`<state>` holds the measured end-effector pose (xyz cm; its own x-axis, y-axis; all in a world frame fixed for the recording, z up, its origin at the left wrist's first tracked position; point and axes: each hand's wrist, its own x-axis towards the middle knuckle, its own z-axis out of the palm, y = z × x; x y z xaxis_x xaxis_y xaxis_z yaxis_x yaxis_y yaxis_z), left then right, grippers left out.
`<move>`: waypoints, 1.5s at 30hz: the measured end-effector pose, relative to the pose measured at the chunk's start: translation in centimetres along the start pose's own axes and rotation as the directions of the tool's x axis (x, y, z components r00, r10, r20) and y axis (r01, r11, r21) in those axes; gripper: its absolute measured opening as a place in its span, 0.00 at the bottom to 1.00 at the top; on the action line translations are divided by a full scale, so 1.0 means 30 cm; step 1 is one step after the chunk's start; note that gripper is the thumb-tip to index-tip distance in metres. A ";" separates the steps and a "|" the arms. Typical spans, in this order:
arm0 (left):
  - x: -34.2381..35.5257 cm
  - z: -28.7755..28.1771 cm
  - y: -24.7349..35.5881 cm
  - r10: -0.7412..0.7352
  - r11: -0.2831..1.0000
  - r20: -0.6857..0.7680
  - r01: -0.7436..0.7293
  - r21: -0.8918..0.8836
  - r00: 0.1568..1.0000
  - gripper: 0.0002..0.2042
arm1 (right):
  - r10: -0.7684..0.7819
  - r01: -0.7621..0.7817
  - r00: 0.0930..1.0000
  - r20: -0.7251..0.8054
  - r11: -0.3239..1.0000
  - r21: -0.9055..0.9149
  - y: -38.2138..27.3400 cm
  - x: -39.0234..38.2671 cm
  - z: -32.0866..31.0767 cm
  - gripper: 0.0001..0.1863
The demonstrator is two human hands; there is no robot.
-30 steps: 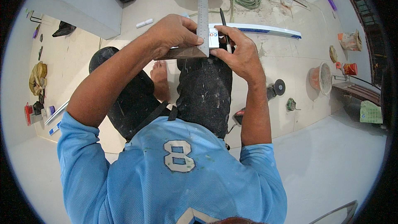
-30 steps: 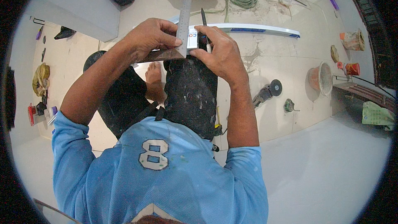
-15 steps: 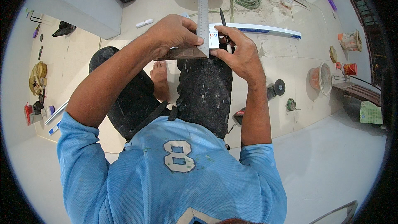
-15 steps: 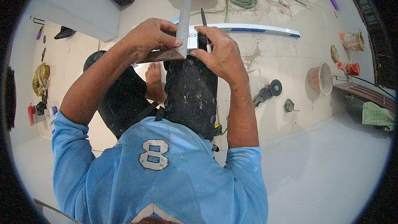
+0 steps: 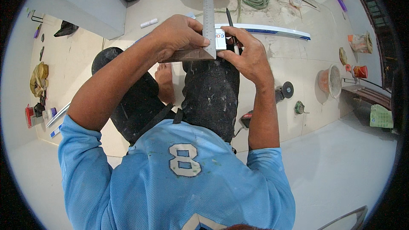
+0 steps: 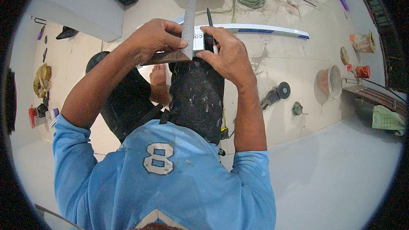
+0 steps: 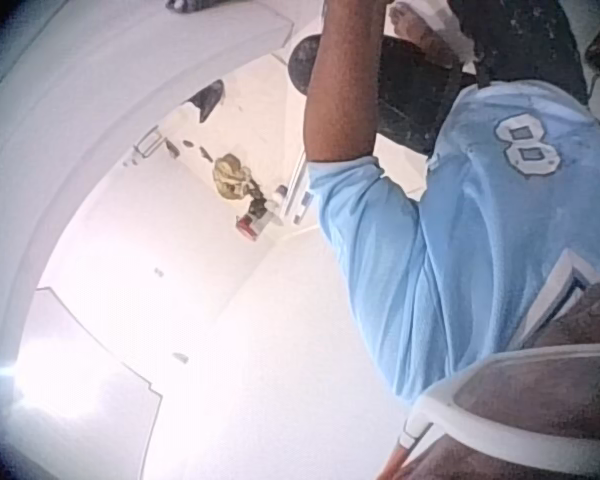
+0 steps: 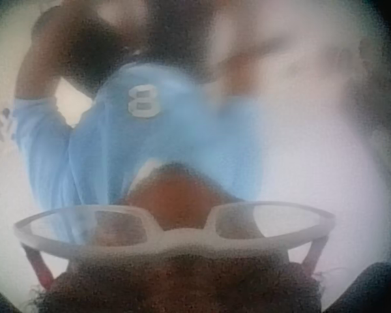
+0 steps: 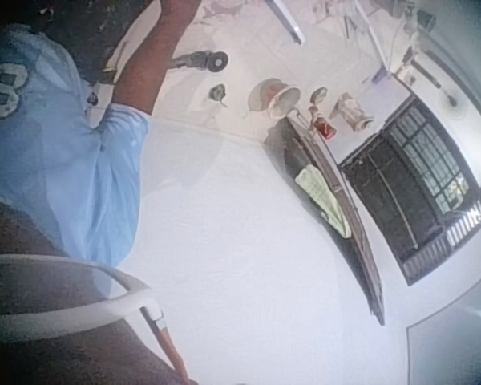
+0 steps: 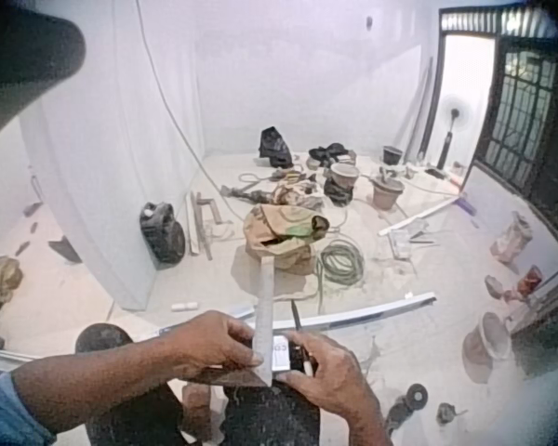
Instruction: The person measures and marks a metal profile using a ruler and marker, then cuts it with an angle grinder. They repeat the process on another profile, using a clamp to secure it before cutting.
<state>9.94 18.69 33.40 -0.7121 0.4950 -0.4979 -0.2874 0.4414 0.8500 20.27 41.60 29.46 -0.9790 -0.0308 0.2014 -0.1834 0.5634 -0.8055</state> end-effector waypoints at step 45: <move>-0.026 0.020 -0.018 0.039 0.998 -0.045 -0.041 -0.048 0.998 0.24 | -0.011 0.011 1.000 -0.019 1.000 -0.004 -0.001 -0.002 0.006 0.35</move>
<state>11.04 18.51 33.22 -0.7508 0.4778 -0.4560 -0.2884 0.3840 0.8772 20.32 41.43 29.37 -0.9751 -0.0211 0.2208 -0.1937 0.5660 -0.8013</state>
